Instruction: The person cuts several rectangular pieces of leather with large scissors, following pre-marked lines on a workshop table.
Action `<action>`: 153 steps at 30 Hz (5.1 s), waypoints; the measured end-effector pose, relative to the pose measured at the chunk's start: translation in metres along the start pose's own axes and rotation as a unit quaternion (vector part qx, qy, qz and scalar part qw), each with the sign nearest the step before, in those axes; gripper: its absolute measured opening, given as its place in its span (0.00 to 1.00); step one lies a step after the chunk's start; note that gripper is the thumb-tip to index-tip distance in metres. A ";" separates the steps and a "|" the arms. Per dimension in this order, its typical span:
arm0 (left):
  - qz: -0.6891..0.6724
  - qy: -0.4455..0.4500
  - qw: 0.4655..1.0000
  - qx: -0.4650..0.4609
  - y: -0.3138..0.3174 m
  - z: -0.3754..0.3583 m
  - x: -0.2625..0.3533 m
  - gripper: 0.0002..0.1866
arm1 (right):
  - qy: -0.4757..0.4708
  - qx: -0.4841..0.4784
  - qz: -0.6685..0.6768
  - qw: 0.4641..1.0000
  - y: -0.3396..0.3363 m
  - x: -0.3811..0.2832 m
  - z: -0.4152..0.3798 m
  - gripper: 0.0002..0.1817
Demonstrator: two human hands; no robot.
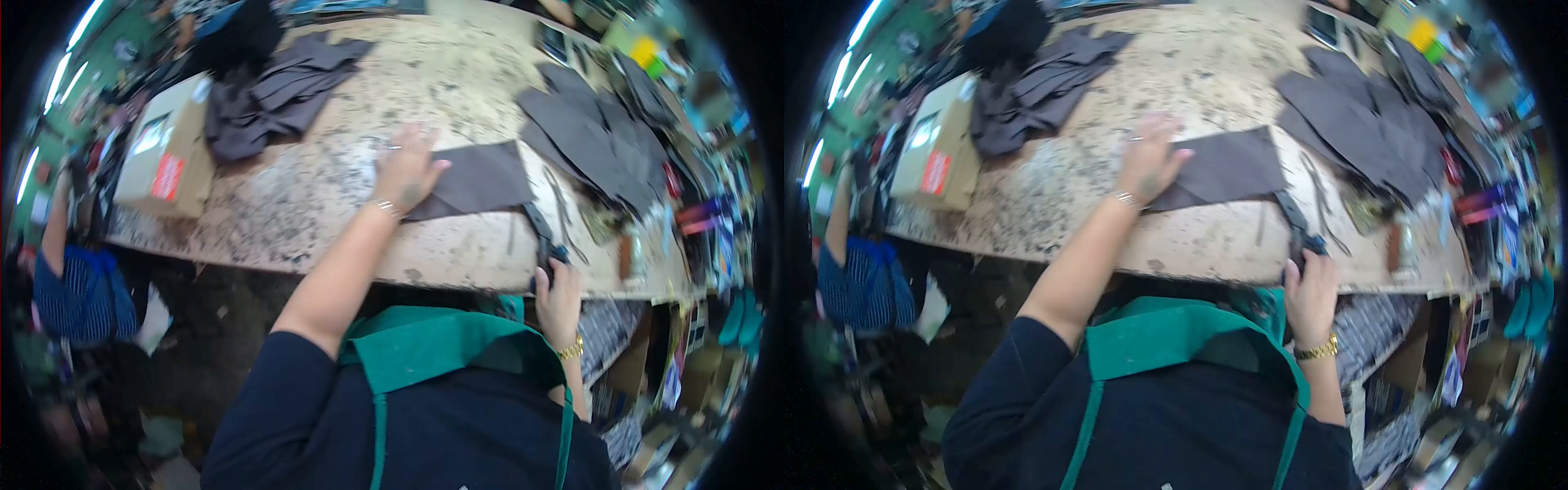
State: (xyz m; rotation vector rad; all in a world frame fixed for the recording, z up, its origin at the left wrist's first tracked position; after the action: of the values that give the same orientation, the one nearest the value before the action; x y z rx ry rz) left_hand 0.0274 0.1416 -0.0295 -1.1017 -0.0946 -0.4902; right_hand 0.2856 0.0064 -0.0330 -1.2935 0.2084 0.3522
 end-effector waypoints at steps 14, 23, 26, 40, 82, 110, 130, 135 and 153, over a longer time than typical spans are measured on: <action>0.077 0.016 0.970 -0.231 -0.069 -0.081 0.011 0.23 | 0.025 -0.201 -0.084 0.976 -0.018 0.010 0.000 0.15; -0.060 0.161 0.976 -0.135 0.009 -0.059 0.102 0.21 | 0.228 -0.265 0.650 0.675 -0.008 0.026 -0.034 0.14; -0.049 0.193 0.964 -0.177 0.034 -0.050 0.108 0.14 | 0.171 -0.209 0.633 0.726 -0.009 0.016 -0.046 0.12; -0.095 0.257 0.962 -0.004 0.026 -0.045 0.112 0.07 | 0.221 -0.328 0.524 0.754 0.004 0.019 -0.117 0.13; -0.173 0.314 0.933 -0.028 0.018 -0.052 0.116 0.09 | 0.263 -0.245 0.429 0.829 0.017 -0.011 -0.055 0.24; -0.246 0.311 0.918 -0.030 0.006 -0.059 0.120 0.08 | 0.315 -0.209 0.453 0.807 0.025 -0.008 -0.046 0.25; -0.225 0.321 0.918 -0.056 -0.038 -0.073 0.123 0.08 | 0.131 -0.210 0.574 0.781 0.003 -0.057 0.056 0.33; -0.189 0.345 0.919 -0.038 -0.035 -0.074 0.121 0.09 | 0.107 -0.019 0.338 0.935 -0.012 0.022 0.141 0.15; 0.195 -0.102 0.975 -0.022 -0.046 0.138 -0.237 0.24 | -0.076 -0.149 -0.114 0.979 0.037 -0.049 0.021 0.36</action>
State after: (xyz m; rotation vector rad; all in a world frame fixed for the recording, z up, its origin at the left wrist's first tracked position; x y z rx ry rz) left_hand -0.1805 0.3242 -0.0021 -1.1785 -0.0446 -0.0259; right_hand 0.2258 0.0281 -0.0441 -1.5616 -0.1276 0.2919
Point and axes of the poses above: each hand's wrist, its own z-axis towards the middle knuckle, its own y-axis out of the palm, x = y × z, the point moved 6 cm from there along z, towards the middle knuckle, and after that the axes turned 3 degrees about -x, right-handed, at the moved point
